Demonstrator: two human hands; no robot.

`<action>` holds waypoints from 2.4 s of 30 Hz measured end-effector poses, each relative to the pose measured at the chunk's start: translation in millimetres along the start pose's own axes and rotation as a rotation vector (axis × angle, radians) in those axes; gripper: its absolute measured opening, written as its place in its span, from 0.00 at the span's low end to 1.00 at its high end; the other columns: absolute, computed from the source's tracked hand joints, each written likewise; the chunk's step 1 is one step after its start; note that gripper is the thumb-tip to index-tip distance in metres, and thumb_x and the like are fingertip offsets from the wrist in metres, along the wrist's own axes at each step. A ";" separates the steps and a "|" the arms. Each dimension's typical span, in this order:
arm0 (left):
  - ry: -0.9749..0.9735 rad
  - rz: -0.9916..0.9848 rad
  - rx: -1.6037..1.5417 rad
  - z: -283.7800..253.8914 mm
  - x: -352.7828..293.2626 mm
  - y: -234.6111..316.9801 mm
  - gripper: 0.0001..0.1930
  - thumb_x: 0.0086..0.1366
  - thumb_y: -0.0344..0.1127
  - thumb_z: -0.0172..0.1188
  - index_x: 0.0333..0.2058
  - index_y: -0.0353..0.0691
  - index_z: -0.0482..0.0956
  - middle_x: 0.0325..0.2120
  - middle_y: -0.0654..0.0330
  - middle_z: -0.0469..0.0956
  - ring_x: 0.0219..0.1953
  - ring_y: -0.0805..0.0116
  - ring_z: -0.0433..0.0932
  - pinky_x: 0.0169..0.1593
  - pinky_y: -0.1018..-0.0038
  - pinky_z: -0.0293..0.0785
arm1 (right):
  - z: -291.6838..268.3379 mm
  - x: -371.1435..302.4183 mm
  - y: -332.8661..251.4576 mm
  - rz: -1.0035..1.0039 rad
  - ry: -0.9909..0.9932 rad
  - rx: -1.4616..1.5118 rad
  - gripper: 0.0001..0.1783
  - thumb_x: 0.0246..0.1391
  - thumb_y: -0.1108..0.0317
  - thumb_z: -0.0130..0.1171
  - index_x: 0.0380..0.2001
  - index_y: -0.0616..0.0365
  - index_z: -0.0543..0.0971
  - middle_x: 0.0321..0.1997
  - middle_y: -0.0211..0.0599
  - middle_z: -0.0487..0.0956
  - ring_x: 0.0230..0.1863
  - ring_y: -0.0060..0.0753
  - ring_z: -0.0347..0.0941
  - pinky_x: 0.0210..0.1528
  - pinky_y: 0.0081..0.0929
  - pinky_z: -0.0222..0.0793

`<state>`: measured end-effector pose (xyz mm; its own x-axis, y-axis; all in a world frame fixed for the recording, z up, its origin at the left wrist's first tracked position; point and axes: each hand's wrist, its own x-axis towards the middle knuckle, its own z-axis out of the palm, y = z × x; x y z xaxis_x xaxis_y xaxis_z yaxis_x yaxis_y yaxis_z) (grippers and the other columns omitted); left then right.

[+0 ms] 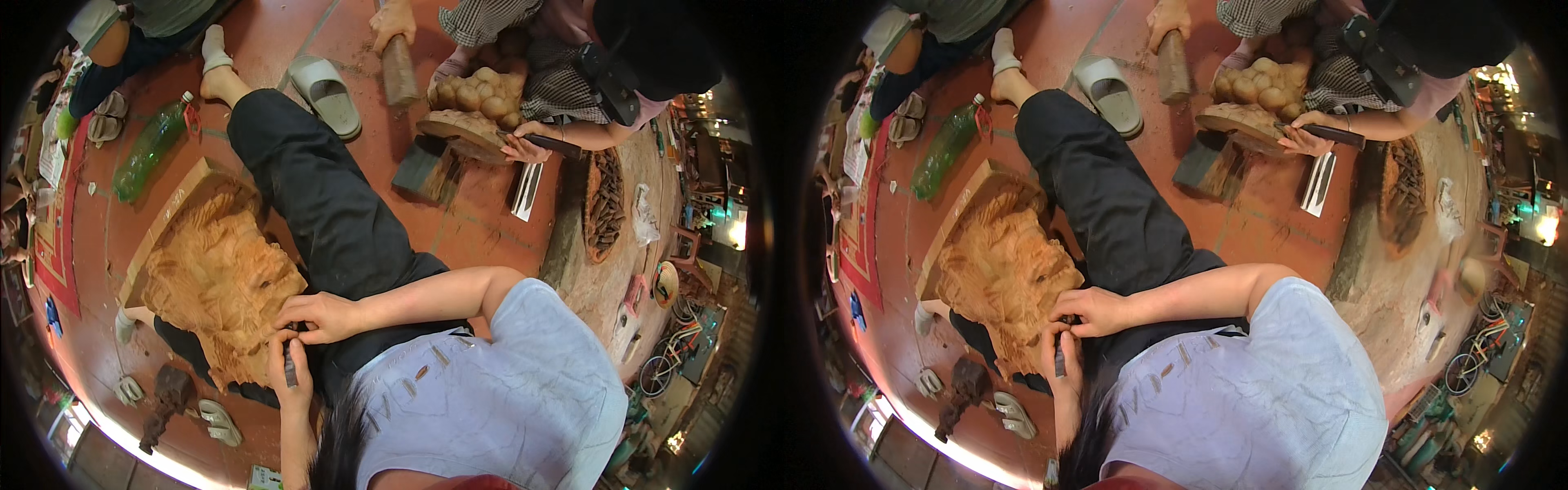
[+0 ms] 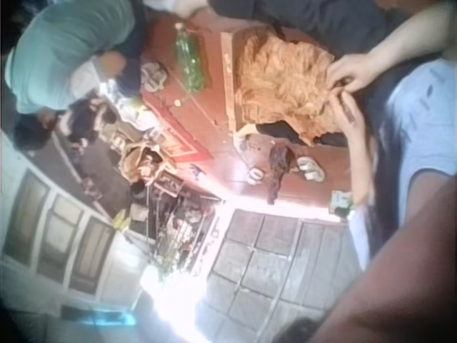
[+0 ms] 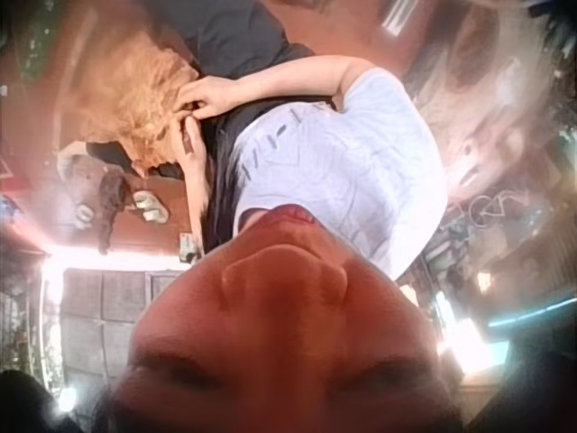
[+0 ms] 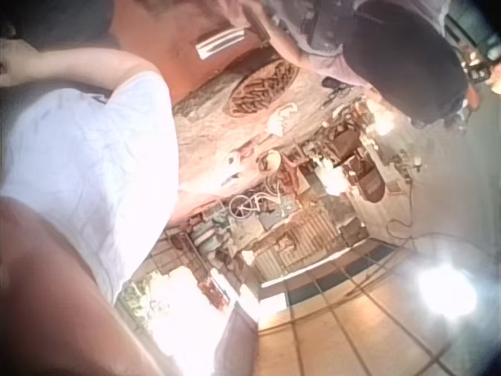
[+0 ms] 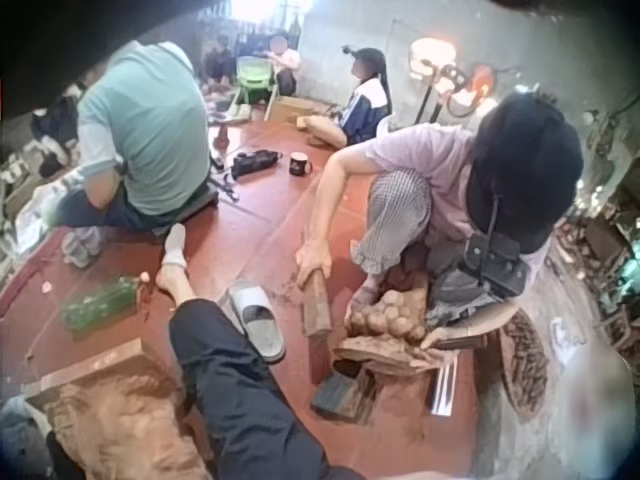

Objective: The person sits on the floor and carves a large, irregular piece of wood resting on their lap using a small chisel. They hold the wood with one hand and carefully chip away at the surface with the other, while another person works nearby.

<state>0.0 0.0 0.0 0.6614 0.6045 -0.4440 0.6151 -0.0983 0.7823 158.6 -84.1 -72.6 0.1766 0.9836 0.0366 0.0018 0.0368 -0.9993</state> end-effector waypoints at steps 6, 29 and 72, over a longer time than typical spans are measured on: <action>-0.035 0.160 0.017 10.3 5.7 14.8 0.09 0.71 0.28 0.52 0.45 0.32 0.77 0.40 0.48 0.81 0.42 0.56 0.81 0.47 0.68 0.75 | -9.9 -7.3 6.4 -0.020 -0.023 -0.131 0.21 0.47 0.69 0.67 0.47 0.56 0.78 0.48 0.40 0.76 0.39 0.38 0.79 0.37 0.29 0.78; -0.059 0.246 -0.068 2.3 16.9 2.2 0.04 0.67 0.27 0.55 0.39 0.34 0.76 0.32 0.49 0.78 0.35 0.49 0.79 0.38 0.63 0.74 | -11.8 -1.7 -24.5 -0.007 0.006 -0.359 0.25 0.44 0.71 0.70 0.49 0.58 0.80 0.52 0.40 0.79 0.48 0.42 0.81 0.46 0.31 0.80; -0.107 0.213 -0.109 -10.6 12.1 -4.7 0.04 0.67 0.27 0.54 0.37 0.33 0.75 0.30 0.50 0.76 0.34 0.51 0.77 0.38 0.66 0.73 | 1.5 -2.9 -38.5 0.072 -0.084 -0.384 0.29 0.48 0.73 0.67 0.57 0.58 0.75 0.57 0.44 0.76 0.49 0.45 0.80 0.42 0.32 0.82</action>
<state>0.6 16.2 -4.4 0.8164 0.4914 -0.3033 0.4107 -0.1248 0.9032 156.5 -88.1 -34.2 0.1082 0.9929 -0.0493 0.3629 -0.0856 -0.9279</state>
